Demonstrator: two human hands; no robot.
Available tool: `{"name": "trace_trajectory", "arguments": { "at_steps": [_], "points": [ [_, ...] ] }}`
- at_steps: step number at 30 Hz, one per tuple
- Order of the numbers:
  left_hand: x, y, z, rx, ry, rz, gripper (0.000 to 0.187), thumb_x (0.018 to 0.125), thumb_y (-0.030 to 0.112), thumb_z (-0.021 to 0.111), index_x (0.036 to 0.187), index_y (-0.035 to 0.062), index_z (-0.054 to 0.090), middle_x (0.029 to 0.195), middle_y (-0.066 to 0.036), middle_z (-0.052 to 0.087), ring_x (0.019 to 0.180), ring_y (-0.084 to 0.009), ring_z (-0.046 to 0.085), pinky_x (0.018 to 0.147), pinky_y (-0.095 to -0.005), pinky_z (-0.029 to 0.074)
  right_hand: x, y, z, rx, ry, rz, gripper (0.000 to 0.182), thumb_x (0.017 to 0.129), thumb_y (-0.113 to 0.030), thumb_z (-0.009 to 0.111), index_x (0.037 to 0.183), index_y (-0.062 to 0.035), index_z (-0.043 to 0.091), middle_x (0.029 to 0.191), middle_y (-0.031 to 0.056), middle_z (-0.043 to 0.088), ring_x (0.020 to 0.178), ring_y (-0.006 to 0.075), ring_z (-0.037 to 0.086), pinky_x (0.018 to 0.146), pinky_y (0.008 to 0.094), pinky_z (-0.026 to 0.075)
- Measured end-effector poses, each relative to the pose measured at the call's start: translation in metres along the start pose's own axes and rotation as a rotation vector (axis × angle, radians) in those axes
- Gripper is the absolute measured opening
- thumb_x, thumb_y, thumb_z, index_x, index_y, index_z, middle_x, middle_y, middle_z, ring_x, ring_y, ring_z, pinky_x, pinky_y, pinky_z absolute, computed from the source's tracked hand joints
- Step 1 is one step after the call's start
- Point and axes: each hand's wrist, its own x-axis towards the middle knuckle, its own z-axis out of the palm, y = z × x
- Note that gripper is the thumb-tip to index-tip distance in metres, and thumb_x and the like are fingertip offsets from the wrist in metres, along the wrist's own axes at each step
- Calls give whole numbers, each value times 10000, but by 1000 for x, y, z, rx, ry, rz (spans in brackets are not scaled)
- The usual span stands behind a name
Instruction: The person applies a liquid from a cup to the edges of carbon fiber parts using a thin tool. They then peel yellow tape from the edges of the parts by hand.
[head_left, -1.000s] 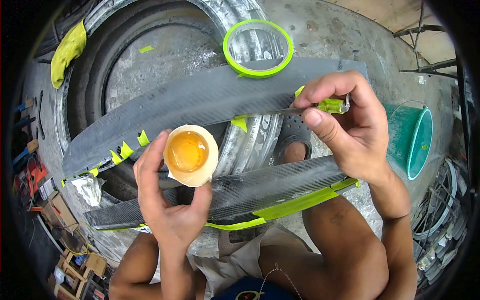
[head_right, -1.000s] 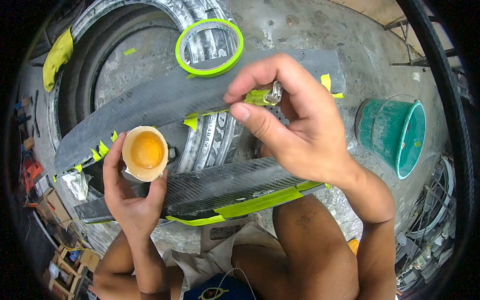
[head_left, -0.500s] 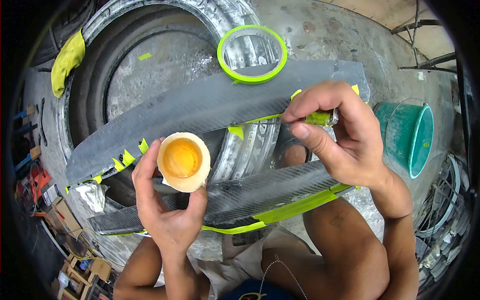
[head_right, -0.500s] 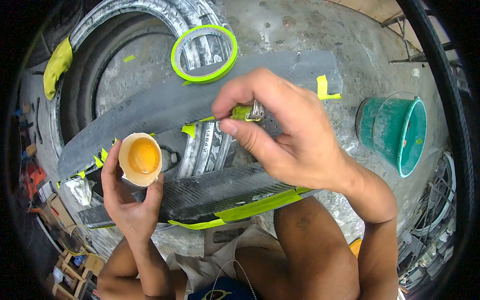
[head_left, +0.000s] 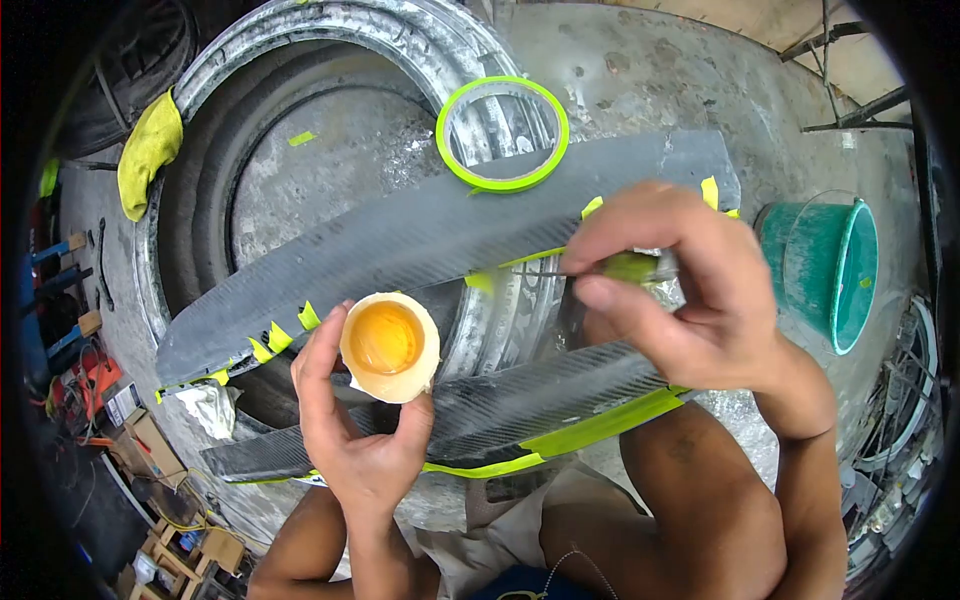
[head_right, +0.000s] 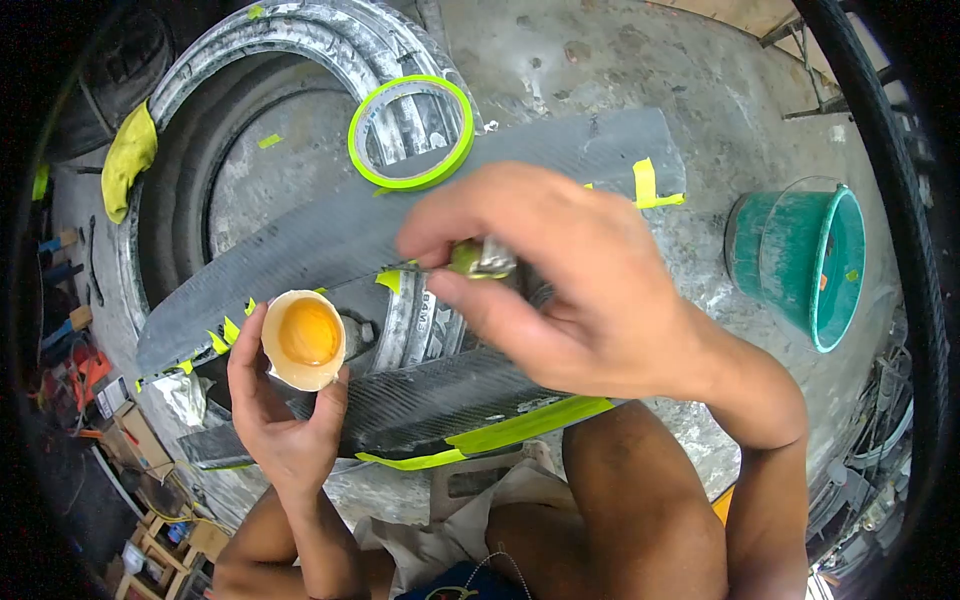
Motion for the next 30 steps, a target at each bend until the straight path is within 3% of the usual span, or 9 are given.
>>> {"name": "trace_trajectory", "arguments": {
  "at_steps": [5,10,14,16,19,22,25,28,30],
  "points": [
    [0,-3,-2,-34,6,-19,749,666,5,782,1371,-26,529,1306,-169,610,1183,-270,571,1037,-370,424,-3,-11,-23,110,117,62,230,883,29,664,1074,-37,554,978,128,623,899,200,604,809,335,491],
    [1,-2,-9,-42,-43,-21,783,716,-14,816,1420,-35,473,1376,-154,559,1268,-243,542,1112,-376,386,-2,-22,-45,-327,301,-147,228,907,89,590,1071,-38,496,1033,163,578,951,196,541,863,312,465],
    [0,-4,-6,-52,-11,-17,764,690,-7,802,1393,-27,503,1343,-160,585,1226,-255,555,1070,-375,409,5,-13,-52,-667,251,-181,216,914,145,542,1063,-10,548,1210,193,602,1032,179,574,867,276,468],
    [0,-4,-6,-53,22,-3,747,670,8,789,1370,-23,530,1308,-169,611,1181,-268,571,1026,-373,435,15,-7,-51,-970,198,-241,291,837,145,615,1059,-42,643,1081,97,682,1006,245,601,971,351,407],
    [-1,-4,-9,-43,23,-5,749,669,7,788,1372,-21,530,1309,-170,611,1183,-269,568,1026,-372,436,18,12,-31,-942,160,-166,331,796,106,629,1047,-106,677,926,42,652,992,263,571,973,385,356],
    [-1,-5,-11,-33,24,-10,750,672,13,789,1374,-20,530,1310,-168,611,1183,-271,568,1024,-372,438,23,17,-10,-1006,-14,-247,286,787,-54,678,1052,-162,680,875,17,573,980,240,536,952,434,326],
    [-2,-8,-14,-44,27,-21,749,675,15,790,1376,-20,529,1310,-165,611,1180,-272,571,1022,-373,440,30,16,7,-875,-246,-309,418,699,-391,781,1060,-212,667,914,-3,520,992,240,521,959,546,279],
    [-3,-7,-18,-50,-25,-20,772,720,-10,806,1414,-39,470,1367,-151,562,1250,-233,548,1104,-369,387,36,17,21,-806,-336,-309,511,672,-446,812,1099,-223,644,906,-2,525,1000,227,522,972,548,277],
    [-4,-7,-18,-63,-29,-35,769,727,-13,803,1416,-43,464,1367,-158,562,1255,-239,547,1109,-374,386,40,14,28,-844,-339,-313,444,675,-467,832,957,-186,636,929,-20,573,1087,190,511,1002,550,281]
  ]
}}
